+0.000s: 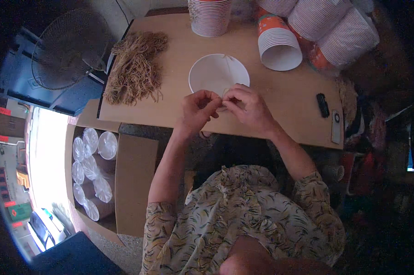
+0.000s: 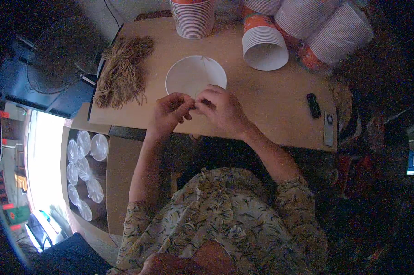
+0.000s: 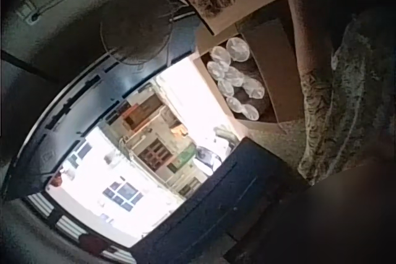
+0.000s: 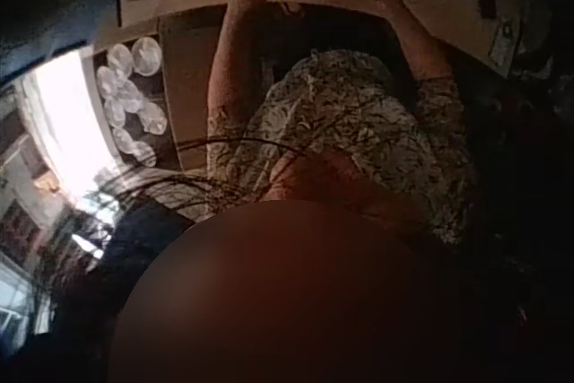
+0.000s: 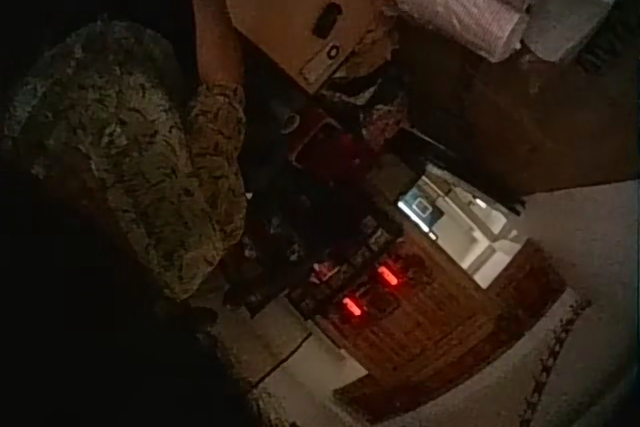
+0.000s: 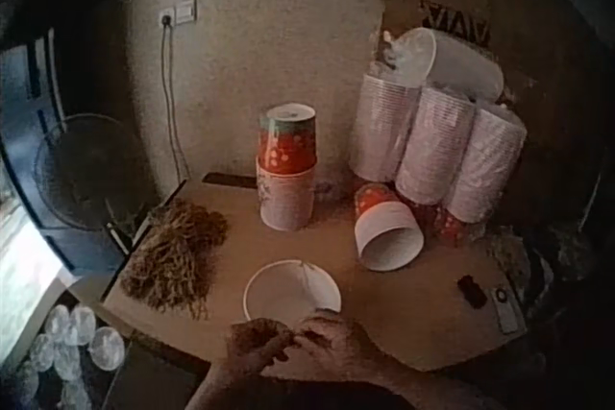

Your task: Attach string handles to cardboard containers by threading them through pre-punched holes.

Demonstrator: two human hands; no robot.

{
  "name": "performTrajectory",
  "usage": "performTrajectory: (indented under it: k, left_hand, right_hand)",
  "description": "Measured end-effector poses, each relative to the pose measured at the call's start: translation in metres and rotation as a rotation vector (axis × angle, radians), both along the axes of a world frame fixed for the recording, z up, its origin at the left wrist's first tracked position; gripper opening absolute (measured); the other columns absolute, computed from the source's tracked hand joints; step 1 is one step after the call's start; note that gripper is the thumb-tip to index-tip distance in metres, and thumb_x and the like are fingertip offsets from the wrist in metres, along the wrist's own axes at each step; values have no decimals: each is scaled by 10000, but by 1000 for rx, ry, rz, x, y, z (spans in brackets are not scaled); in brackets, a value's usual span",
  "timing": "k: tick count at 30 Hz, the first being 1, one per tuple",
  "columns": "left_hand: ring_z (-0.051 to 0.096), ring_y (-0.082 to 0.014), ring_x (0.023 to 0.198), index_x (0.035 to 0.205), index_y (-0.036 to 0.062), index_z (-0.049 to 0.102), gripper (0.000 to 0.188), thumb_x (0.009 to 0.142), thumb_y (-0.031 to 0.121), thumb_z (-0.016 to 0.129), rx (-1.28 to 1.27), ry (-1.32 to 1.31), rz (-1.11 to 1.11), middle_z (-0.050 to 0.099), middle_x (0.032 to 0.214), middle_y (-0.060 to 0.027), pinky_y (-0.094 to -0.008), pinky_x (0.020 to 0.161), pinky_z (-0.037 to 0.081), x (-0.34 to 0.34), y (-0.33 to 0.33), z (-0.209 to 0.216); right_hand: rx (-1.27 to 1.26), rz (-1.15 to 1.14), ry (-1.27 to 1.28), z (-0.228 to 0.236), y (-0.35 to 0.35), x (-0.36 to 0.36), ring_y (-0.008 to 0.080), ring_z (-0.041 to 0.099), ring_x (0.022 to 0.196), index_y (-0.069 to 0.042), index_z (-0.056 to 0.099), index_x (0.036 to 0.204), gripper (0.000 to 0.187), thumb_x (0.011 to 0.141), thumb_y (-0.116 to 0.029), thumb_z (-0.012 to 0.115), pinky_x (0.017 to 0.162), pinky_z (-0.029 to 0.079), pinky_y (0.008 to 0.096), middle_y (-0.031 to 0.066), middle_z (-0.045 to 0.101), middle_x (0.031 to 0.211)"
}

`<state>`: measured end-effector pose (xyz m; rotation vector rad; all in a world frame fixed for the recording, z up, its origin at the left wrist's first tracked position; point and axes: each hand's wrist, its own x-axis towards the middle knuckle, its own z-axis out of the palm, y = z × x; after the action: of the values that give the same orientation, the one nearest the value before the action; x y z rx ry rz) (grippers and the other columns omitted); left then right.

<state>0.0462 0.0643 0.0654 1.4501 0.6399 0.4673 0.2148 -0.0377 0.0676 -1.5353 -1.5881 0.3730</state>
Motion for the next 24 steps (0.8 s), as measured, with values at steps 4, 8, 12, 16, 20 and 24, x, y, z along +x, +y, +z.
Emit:
performTrajectory:
  k: [4, 8, 12, 16, 20, 24]
  left_hand:
    - [625, -84, 668, 1017, 29, 668, 195, 947, 210, 666, -10, -74, 43, 679, 823, -16, -215, 550, 450, 4, -3, -19]
    - [639, -93, 682, 1032, 19, 672, 191, 942, 187, 673, -36, -164, 80, 692, 839, -31, -216, 561, 468, 6, -7, -21]
    - [658, -99, 710, 996, -10, 668, 136, 930, 109, 664, -113, -147, 137, 697, 830, -41, -227, 619, 522, 10, -12, -18]
    - [681, -123, 773, 994, -34, 663, 131, 925, 76, 662, -104, -186, 152, 706, 855, -69, -255, 701, 561, 11, -14, -18]
    - [690, -133, 812, 992, -51, 658, 130, 924, 60, 659, -78, -187, 137, 710, 868, -83, -267, 746, 572, 11, -15, -16]
    - [692, -138, 819, 1001, -57, 656, 137, 922, 55, 664, -67, -175, 135, 712, 881, -81, -267, 752, 576, 9, -14, -13]
  right_hand:
    - [-33, -37, 74, 4, -3, -5, 183, 637, 792, 25, 636, 885, 71, 838, 10, 687, 719, 509, 301, 85, 625, 863]
    - [-43, -31, 94, 7, -5, -1, 161, 625, 796, 29, 631, 896, 75, 843, 4, 679, 717, 499, 291, 79, 620, 857]
    - [-98, -5, 180, 6, -4, 2, 135, 606, 780, 37, 626, 896, 64, 859, -2, 661, 723, 483, 272, 66, 619, 836]
    - [-132, 3, 182, 10, -2, 4, 109, 585, 784, 31, 626, 887, 60, 878, -23, 650, 733, 477, 267, 51, 628, 830]
    - [-259, -28, 216, 10, 2, 10, 100, 591, 745, 28, 639, 878, 117, 878, -84, 673, 698, 498, 293, 55, 656, 788]
    - [-334, -20, 257, 12, 8, 12, 97, 605, 715, 31, 663, 867, 153, 873, -120, 683, 676, 515, 312, 55, 681, 756]
